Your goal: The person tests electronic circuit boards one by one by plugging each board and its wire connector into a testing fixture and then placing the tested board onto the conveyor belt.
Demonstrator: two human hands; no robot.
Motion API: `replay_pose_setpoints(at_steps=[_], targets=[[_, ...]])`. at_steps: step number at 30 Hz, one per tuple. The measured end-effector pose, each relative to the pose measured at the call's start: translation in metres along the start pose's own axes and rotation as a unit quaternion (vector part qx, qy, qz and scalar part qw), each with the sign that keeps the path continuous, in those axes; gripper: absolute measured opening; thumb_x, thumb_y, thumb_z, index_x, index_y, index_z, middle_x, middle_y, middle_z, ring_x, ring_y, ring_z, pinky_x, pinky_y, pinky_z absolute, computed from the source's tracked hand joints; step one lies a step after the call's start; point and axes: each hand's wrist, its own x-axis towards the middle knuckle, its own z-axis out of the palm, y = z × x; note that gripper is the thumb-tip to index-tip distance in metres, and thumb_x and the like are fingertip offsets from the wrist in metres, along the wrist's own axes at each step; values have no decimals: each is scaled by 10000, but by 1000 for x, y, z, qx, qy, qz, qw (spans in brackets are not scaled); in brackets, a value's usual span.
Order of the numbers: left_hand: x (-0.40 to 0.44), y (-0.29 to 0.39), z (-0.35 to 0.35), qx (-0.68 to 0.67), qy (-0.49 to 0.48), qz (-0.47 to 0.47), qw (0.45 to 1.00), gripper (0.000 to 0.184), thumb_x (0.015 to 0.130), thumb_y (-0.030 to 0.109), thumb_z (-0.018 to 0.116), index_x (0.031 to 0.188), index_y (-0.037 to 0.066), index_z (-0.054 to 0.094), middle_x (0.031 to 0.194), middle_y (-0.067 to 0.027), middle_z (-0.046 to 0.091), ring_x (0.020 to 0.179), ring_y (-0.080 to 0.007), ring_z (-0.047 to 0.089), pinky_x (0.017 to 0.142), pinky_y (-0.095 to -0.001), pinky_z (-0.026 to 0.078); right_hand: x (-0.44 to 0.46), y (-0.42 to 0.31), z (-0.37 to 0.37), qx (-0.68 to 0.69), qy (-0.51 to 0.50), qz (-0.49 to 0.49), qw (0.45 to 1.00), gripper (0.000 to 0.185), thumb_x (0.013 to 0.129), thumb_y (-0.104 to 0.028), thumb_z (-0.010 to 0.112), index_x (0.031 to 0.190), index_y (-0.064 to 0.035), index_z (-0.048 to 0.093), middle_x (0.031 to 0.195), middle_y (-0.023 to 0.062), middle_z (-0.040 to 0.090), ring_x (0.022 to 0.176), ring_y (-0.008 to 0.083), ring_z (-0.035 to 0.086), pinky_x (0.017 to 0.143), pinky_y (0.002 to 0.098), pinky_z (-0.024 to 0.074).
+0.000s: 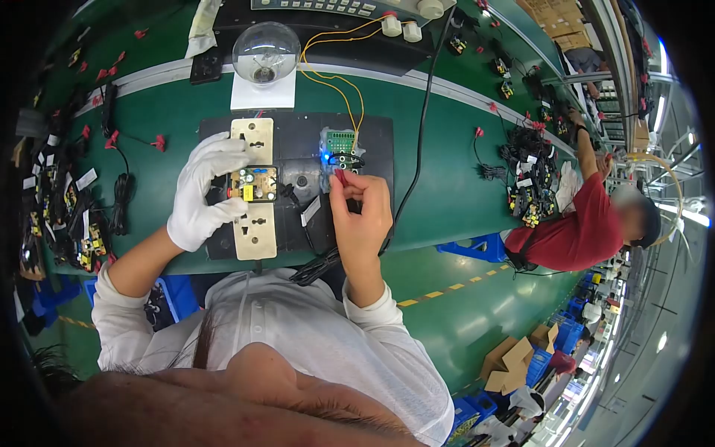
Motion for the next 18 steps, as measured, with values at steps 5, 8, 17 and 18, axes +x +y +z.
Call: replay_pose_setpoints(at_steps=[5,8,17,18], targets=[[1,0,0,1,5,5,1000,471,733,353,759,1066,56,610,1103,-85,666,1137,-297,572,1056,-462,362,1,-1,0,-2,-4,-6,1000,169,799,34,732,927,27,621,872,71,630,716,84,615,661,205,507],[1,1,1,-5,16,4,1000,471,726,351,760,1065,55,619,1095,-91,664,1130,-300,575,1055,-463,364,1,-2,-1,3,-6,3,1000,167,802,32,731,926,28,620,870,67,627,715,82,613,662,203,506],[-2,0,0,14,10,8,1000,462,733,343,755,1081,67,624,1115,-97,653,1138,-293,570,1068,-471,347,1,-1,0,20,5,-4,1000,171,799,24,735,927,21,622,849,51,624,699,77,603,655,201,500],[-2,0,0,14,3,13,1000,464,745,338,749,1098,68,616,1123,-102,648,1144,-296,565,1074,-477,340,1,-3,0,19,6,1,1000,164,802,21,734,921,21,621,843,49,623,695,77,601,651,201,499]])
